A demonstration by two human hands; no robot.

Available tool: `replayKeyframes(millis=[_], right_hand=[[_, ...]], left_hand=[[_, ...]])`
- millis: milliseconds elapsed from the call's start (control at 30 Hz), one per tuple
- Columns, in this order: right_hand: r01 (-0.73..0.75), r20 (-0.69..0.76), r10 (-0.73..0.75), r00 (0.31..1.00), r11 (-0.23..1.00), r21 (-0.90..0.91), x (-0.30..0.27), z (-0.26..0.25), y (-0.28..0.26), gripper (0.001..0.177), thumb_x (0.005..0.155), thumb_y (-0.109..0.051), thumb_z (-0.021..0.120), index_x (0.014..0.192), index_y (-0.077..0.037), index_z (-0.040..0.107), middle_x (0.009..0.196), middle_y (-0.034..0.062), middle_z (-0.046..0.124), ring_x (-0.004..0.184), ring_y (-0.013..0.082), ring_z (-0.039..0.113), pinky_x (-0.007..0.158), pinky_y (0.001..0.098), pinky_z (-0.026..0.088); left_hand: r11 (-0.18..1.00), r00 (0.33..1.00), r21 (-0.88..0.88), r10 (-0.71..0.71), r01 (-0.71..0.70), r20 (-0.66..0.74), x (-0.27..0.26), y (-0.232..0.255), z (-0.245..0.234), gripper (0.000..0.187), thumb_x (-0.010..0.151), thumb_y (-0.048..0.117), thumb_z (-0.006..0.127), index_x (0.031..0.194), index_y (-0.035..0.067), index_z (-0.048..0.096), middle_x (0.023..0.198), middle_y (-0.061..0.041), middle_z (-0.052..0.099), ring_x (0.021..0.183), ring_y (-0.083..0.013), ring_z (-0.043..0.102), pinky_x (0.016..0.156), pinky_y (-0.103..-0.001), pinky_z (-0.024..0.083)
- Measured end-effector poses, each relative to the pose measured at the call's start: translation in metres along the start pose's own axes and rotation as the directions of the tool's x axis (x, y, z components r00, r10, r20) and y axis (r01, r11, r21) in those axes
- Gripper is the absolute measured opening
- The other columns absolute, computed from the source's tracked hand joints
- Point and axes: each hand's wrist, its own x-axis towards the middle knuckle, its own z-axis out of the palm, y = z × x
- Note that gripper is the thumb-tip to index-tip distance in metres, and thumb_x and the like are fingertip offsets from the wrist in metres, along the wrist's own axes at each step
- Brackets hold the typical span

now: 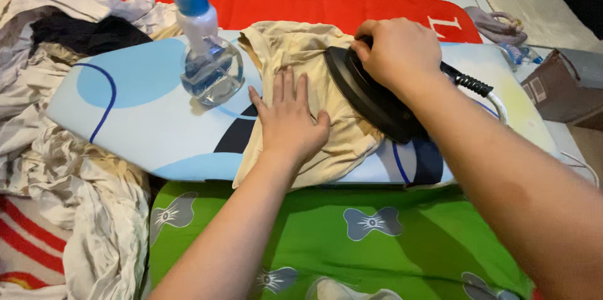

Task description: The person folds a garment by hand on a floor mat and then places another garment onto an ironing board. They spray the item with liquid from a bottle and use an iron to press the fabric.

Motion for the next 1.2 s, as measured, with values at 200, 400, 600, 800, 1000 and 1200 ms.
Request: replayKeyframes(millis=[200,400,600,800,1000,1200], right_hand=[[-0.14,0.121,0.147,0.982,0.988,-0.068,-0.028,-0.023,0.037,0.03,0.092,-0.052,0.071,0.108,-0.028,0.08,0.092,0.0092,0.077,0.089,0.0342,0.071,0.076,0.0496,0.056],[-0.309,0.06,0.316,0.947,0.945,-0.106,-0.058,-0.025,0.072,0.027,0.091,-0.049,0.073,0.108,-0.03,0.082,0.088,0.0105,0.076,0.089,0.0348,0.072,0.077,0.0486,0.056],[-0.342,-0.008,0.346,0.938,0.923,-0.178,-0.017,0.01,0.084,0.028,0.093,-0.046,0.074,0.111,-0.025,0.08,0.093,0.0149,0.075,0.089,0.0381,0.071,0.074,0.0513,0.055],[-0.258,-0.037,0.256,0.966,0.949,-0.182,-0.006,0.012,0.088,0.031,0.091,-0.045,0.073,0.115,-0.025,0.079,0.097,0.0153,0.075,0.089,0.0389,0.071,0.074,0.0525,0.054],[-0.365,0.155,0.369,0.916,0.929,-0.056,-0.058,-0.031,0.059,0.027,0.094,-0.047,0.07,0.11,-0.028,0.081,0.094,0.0099,0.078,0.091,0.0346,0.072,0.081,0.0473,0.055],[-0.324,0.116,0.336,0.935,0.939,-0.114,-0.039,-0.017,0.059,0.027,0.094,-0.046,0.07,0.109,-0.026,0.08,0.093,0.0099,0.076,0.089,0.0343,0.071,0.076,0.0494,0.055]], left_hand=[[0.999,0.999,-0.052,-0.007,0.01,0.053,0.004,-0.003,0.0,0.089,0.081,0.051,0.054,0.155,0.008,0.031,0.166,-0.014,0.02,0.154,-0.0278,0.009,0.115,-0.071,-0.007],[0.998,0.998,-0.063,0.013,-0.01,0.055,0.004,-0.001,-0.003,0.088,0.08,0.052,0.055,0.155,0.011,0.033,0.164,-0.015,0.023,0.154,-0.0294,0.011,0.113,-0.073,-0.007],[0.998,0.999,-0.056,0.041,-0.039,0.032,0.0,-0.002,-0.001,0.082,0.081,0.053,0.054,0.154,0.018,0.038,0.164,-0.018,0.022,0.153,-0.0326,0.014,0.113,-0.074,-0.008],[0.996,0.999,-0.083,0.033,-0.03,0.034,0.0,-0.001,-0.002,0.081,0.082,0.054,0.054,0.153,0.016,0.041,0.164,-0.019,0.025,0.154,-0.0319,0.014,0.114,-0.074,-0.007],[0.999,0.997,-0.039,0.028,-0.025,0.073,0.0,0.001,-0.006,0.079,0.083,0.052,0.053,0.152,0.016,0.04,0.162,-0.018,0.028,0.153,-0.0317,0.016,0.113,-0.074,-0.005],[0.998,0.997,-0.033,0.056,-0.055,0.049,0.001,-0.002,-0.002,0.079,0.083,0.052,0.053,0.151,0.014,0.041,0.161,-0.02,0.028,0.151,-0.0339,0.016,0.113,-0.074,-0.004]])
